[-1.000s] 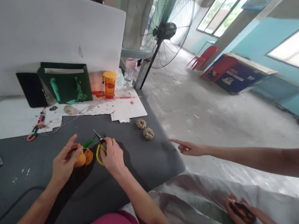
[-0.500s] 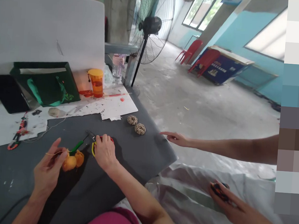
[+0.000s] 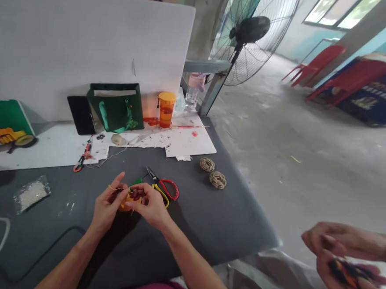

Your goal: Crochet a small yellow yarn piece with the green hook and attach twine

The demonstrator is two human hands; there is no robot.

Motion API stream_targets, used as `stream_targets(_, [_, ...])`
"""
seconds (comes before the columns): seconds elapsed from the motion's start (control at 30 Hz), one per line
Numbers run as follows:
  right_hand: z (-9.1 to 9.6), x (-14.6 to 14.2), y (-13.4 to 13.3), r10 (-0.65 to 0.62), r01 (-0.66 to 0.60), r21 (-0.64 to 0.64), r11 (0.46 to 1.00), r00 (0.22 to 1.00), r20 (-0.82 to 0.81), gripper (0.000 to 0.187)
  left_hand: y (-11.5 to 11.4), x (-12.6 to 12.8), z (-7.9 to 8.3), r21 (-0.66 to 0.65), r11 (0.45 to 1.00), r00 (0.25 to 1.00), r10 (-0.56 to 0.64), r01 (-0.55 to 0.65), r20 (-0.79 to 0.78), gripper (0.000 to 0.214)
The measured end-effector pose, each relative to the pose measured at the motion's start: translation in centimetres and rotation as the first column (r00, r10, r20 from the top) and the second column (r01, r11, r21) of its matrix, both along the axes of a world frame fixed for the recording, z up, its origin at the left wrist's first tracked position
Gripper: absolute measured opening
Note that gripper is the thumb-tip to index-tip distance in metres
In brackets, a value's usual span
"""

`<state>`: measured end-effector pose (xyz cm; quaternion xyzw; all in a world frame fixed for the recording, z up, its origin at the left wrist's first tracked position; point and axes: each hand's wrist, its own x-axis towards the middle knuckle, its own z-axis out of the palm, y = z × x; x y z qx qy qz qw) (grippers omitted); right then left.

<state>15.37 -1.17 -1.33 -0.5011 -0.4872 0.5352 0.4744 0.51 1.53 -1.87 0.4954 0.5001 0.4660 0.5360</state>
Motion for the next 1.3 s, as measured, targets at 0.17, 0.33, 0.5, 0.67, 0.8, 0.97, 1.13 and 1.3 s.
stream_targets(0.17, [-0.3,-1.3,0.5,-0.149,0.134,-0.079,0.988,0.956,-0.253,0.031,-0.1,-0.1,0.1,-0.007,1.000,1.000,-0.010,0.010,0.023,0.060])
stream_targets(0.33, [-0.4,-1.5,0.8,-0.264,0.254,-0.072,0.965,0.929,-0.261,0.016,0.0,0.0,0.2,-0.037,0.998,0.998,-0.046,0.047,0.046,0.063])
stream_targets(0.5, [-0.7,-1.4,0.9,-0.277,0.255,-0.114,0.960,0.917,-0.285,0.020,0.0,0.2,0.4,-0.090,0.993,0.994,-0.070,0.078,0.085,0.067])
stream_targets(0.67, [-0.7,-1.3,0.8,-0.284,0.248,-0.151,0.957,0.907,-0.311,0.027,0.0,0.1,0.4,-0.115,0.989,0.990,-0.075,0.089,0.123,0.066])
stream_targets(0.8, [-0.8,-1.1,0.7,-0.284,0.240,-0.169,0.956,0.901,-0.327,0.030,0.0,0.0,0.2,-0.134,0.980,0.977,-0.120,0.144,0.175,0.072])
stream_targets(0.97, [-1.1,-1.0,0.8,-0.253,0.194,-0.189,0.963,0.892,-0.374,0.035,0.1,-0.1,0.0,-0.122,0.982,0.983,-0.127,0.143,0.132,0.071])
stream_targets(1.13, [-1.1,-1.2,0.9,-0.245,0.179,-0.200,0.963,0.892,-0.381,0.038,0.2,-0.1,0.6,-0.142,0.979,0.987,-0.136,0.147,0.085,0.075])
stream_targets(1.3, [-1.1,-1.5,1.1,-0.259,0.203,-0.185,0.962,0.894,-0.365,0.039,0.1,-0.3,0.9,-0.197,0.971,0.991,-0.127,0.134,0.044,0.085])
